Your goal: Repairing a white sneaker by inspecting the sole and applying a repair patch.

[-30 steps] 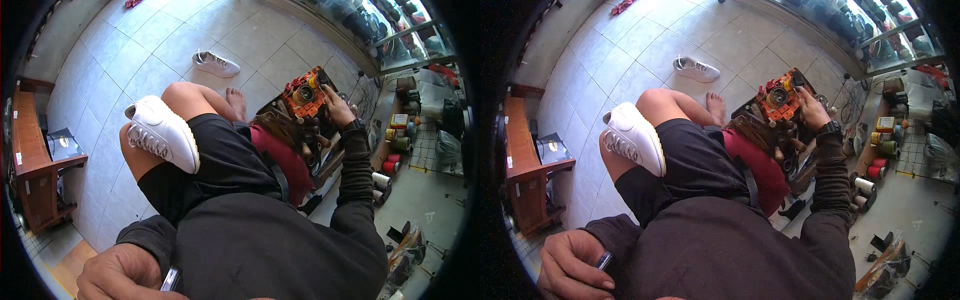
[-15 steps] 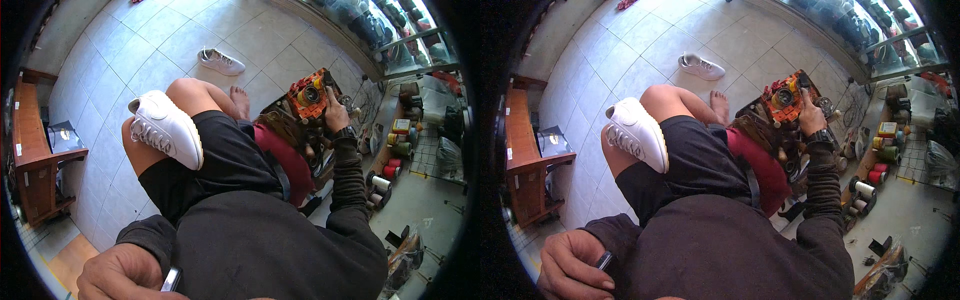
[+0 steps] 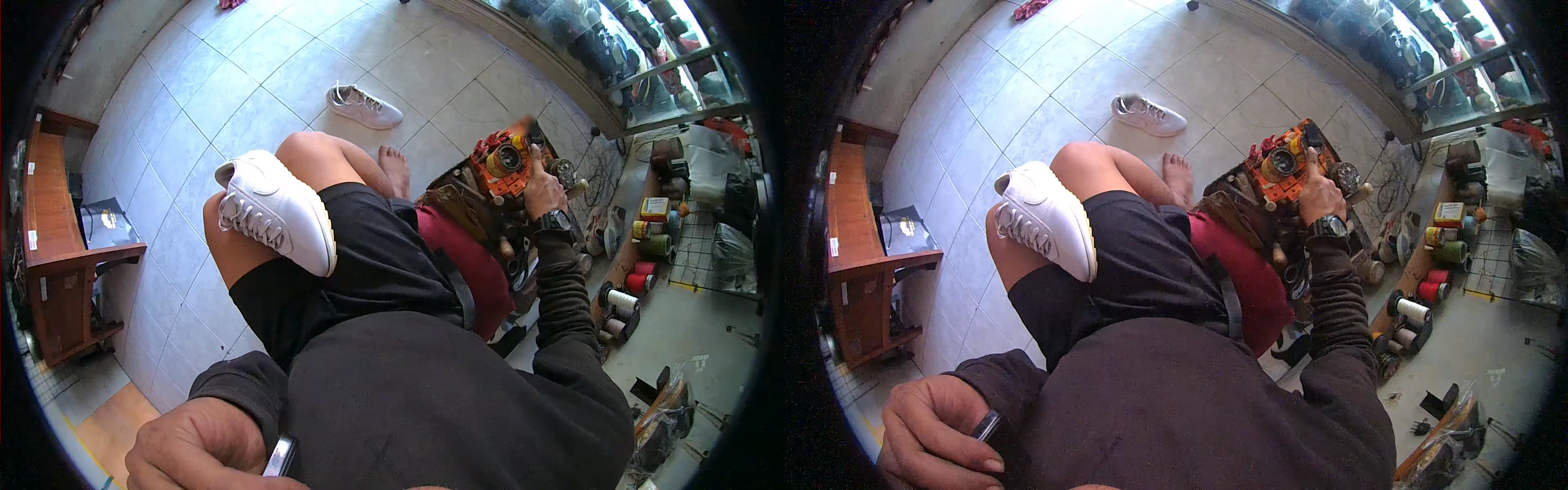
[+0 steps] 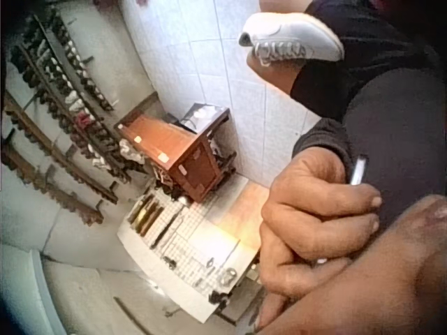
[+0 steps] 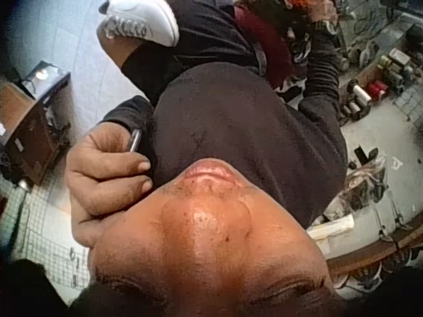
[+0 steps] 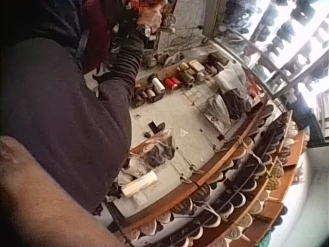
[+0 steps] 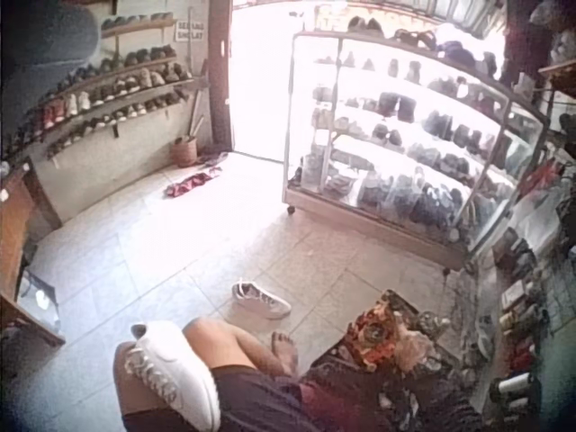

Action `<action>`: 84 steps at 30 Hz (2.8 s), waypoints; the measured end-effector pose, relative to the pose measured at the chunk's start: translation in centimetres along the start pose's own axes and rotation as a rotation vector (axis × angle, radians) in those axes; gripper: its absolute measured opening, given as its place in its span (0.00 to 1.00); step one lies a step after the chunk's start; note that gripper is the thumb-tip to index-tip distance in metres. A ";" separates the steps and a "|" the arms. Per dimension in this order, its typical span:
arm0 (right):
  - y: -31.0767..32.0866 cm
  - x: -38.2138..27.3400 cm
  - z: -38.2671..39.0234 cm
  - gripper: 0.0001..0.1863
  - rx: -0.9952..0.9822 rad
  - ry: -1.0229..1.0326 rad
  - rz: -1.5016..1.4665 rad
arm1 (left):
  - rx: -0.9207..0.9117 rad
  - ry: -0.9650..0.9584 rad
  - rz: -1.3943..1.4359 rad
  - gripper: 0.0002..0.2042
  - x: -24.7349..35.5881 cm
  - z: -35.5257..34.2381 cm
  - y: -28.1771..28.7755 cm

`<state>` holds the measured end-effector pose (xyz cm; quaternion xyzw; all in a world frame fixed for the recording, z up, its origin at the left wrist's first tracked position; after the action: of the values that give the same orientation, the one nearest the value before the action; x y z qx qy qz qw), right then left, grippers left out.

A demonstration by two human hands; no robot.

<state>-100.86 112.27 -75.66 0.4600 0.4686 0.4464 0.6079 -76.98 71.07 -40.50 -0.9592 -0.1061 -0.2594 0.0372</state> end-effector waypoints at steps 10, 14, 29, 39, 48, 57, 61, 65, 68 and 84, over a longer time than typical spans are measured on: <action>1.0 -1.3 0.5 0.38 -0.005 0.008 0.061 | -0.069 0.176 0.032 0.04 -1.7 0.3 0.2; 0.1 -0.5 -0.2 0.33 -0.051 -0.029 -0.017 | 0.003 -0.168 0.255 0.04 -1.7 0.7 1.0; 0.5 0.6 -2.0 0.29 -0.056 0.111 -0.291 | 0.009 -0.117 0.242 0.05 -3.0 0.6 0.4; 1.0 -1.3 -0.5 0.38 -0.046 0.022 0.118 | -0.031 -0.083 0.278 0.06 -3.2 0.4 0.2; 1.0 -1.1 -0.1 0.39 0.000 0.074 0.153 | 0.047 0.020 0.043 0.05 -1.5 0.1 0.7; -1.8 3.7 -3.2 0.30 0.011 0.106 -0.373 | 0.051 0.001 0.128 0.10 -1.3 0.7 1.9; -2.1 4.0 -3.9 0.27 -0.035 0.171 -0.643 | -0.199 0.099 0.127 0.11 -1.5 -0.9 2.8; 1.3 -0.8 -1.9 0.27 -0.107 -0.047 -0.101 | -0.152 -0.005 0.185 0.10 -3.0 -0.1 1.1; 0.9 -0.8 -0.8 0.30 0.002 0.037 0.090 | 0.043 -0.160 0.276 0.08 -3.2 0.5 1.6; -0.3 1.0 -1.8 0.39 0.085 0.078 -0.078 | 0.068 -0.020 0.153 0.10 -2.0 0.1 2.5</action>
<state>-102.47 113.41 -76.32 0.4490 0.5282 0.4196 0.5860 -78.10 68.23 -41.63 -0.9652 -0.0419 -0.2425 0.0883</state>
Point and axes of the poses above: each hand's wrist, its own z-axis away from the middle knuckle, its own y-axis out of the back of the hand, x = y × z, the point moved 7 cm from there along -z, towards the middle knuckle, and after that the axes turned 14 degrees about -z, right-handed, at the moved point
